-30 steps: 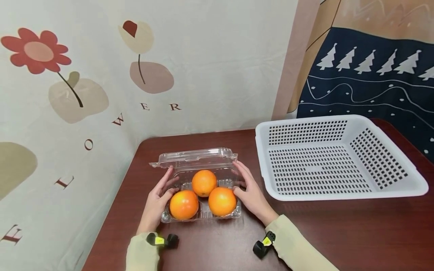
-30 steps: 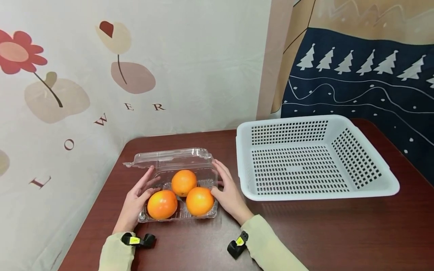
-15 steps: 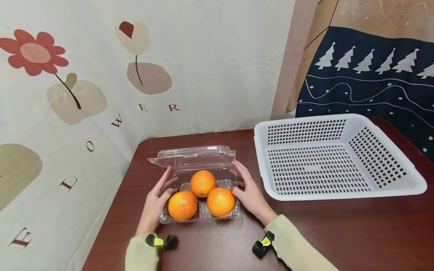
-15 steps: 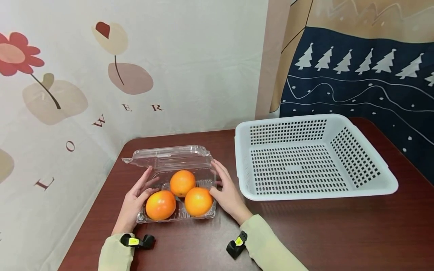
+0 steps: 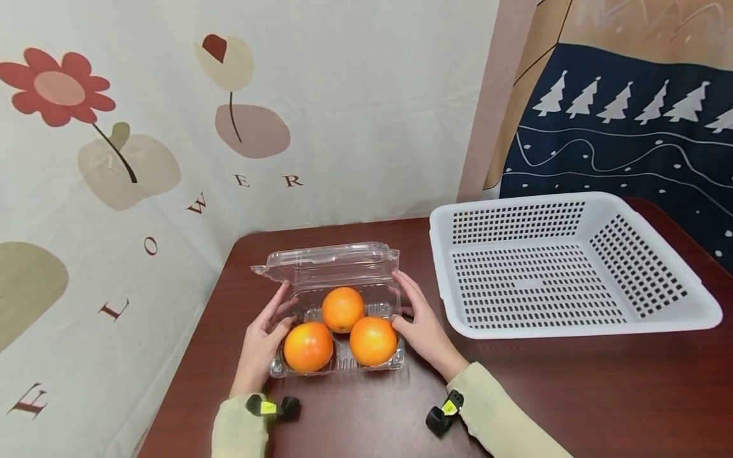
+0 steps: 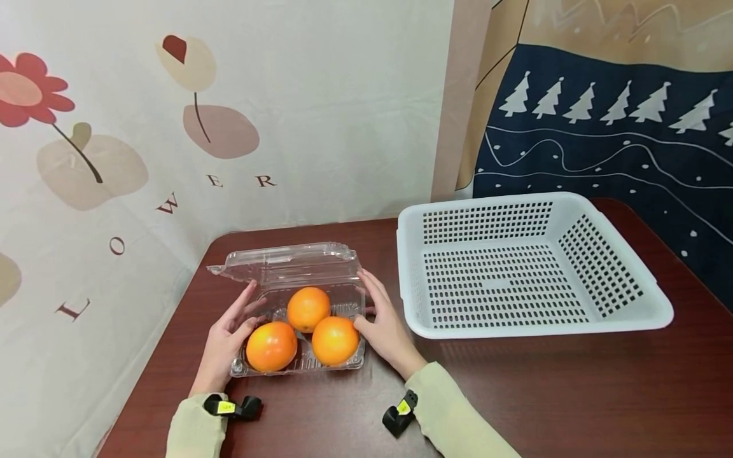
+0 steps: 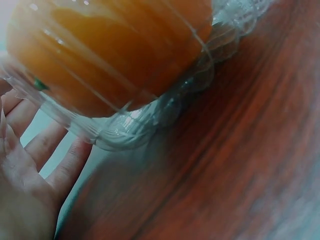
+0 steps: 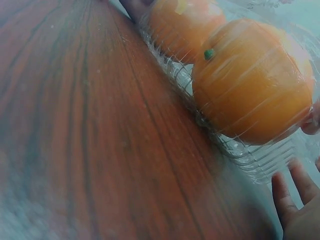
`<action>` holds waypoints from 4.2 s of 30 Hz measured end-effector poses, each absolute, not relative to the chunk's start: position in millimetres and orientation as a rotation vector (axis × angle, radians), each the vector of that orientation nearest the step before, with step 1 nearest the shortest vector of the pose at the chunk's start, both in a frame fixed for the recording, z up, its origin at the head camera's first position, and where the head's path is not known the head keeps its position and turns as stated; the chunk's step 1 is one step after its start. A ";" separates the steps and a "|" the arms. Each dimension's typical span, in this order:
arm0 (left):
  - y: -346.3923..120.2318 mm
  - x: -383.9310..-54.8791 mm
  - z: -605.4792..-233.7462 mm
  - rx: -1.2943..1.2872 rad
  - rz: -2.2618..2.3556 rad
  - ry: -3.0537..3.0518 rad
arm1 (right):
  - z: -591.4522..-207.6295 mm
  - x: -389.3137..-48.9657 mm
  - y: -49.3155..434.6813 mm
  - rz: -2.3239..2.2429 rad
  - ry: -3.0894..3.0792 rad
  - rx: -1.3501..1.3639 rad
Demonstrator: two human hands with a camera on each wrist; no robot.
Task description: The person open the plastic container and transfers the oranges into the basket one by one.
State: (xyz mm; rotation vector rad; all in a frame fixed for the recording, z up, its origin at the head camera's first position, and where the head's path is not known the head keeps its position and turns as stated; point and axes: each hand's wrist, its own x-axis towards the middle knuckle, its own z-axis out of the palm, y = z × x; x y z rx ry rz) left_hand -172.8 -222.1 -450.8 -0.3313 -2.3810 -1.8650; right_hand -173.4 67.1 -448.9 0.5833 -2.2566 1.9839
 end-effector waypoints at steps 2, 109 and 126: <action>-222.2 -173.4 -451.2 -0.342 -1.871 -2.377 | -448.5 -173.3 67.1 1.977 -2.267 0.577; -230.0 -177.0 -462.6 -0.452 -2.020 -2.305 | -445.1 -171.6 66.4 1.941 -2.251 0.574; -224.6 -172.9 -451.5 -0.386 -1.994 -2.336 | -446.8 -172.2 66.3 1.942 -2.250 0.584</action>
